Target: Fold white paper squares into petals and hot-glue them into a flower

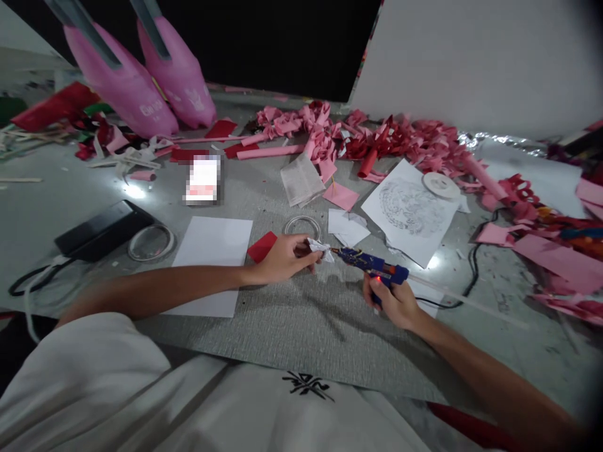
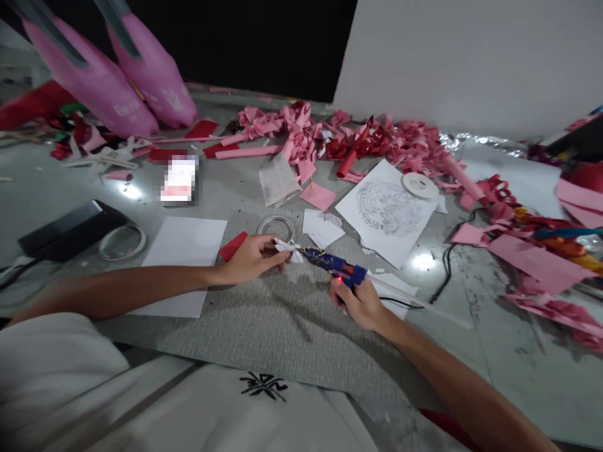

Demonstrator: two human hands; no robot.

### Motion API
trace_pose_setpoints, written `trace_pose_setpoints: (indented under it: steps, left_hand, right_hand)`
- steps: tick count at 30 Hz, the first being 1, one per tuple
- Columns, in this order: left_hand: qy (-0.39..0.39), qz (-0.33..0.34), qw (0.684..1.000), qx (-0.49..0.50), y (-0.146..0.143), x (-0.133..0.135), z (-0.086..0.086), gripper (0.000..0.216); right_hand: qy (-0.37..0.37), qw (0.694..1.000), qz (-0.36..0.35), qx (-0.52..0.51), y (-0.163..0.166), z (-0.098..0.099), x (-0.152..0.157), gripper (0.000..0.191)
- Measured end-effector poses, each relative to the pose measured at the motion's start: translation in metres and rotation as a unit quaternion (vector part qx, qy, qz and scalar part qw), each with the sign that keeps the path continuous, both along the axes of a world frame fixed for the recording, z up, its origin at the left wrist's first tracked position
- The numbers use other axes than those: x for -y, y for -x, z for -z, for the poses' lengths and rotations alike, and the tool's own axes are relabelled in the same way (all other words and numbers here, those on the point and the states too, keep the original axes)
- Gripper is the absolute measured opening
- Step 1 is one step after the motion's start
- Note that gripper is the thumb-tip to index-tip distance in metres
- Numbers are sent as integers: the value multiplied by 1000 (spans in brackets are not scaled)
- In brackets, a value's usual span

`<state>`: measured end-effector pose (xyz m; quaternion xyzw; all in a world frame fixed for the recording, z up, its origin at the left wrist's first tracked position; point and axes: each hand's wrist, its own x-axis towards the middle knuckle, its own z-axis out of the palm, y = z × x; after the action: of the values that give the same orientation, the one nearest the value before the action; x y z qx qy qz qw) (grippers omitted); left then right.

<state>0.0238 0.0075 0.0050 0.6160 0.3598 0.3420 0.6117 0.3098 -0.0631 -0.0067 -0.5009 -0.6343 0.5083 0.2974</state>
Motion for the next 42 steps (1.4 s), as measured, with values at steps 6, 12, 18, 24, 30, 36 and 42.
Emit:
trace_pose_setpoints:
  steps: [6,12,18,24,30,36,42]
  left_hand:
    - [-6,-5,1000,11,-1,-2,3,30]
    - [2,5,1000,30,0,-1,6,30]
    - [9,-3,999,35,-1,-4,11,37]
    - [-1,-47,998,47,0,-4,10,37]
    - [-2,-52,997,55,0,-4,8,35]
    - [-14,-67,997,38,1,-1,4,32]
    - [-66,-81,994,25,4,0,6,29]
  right_hand:
    - [-17,1000,20,-15,-2,7,-1,46]
    - [-68,992,8,101,-2,2,1,58]
    - [-128,978,18,162,20,-6,-5,58]
    - [-181,966,39,178,28,3,-8,56]
    - [-157,982,28,103,20,5,-1,40]
    - [-207,965,-4,161,26,-6,-2,37]
    - [-233,959,-2,163,29,-12,-2,29]
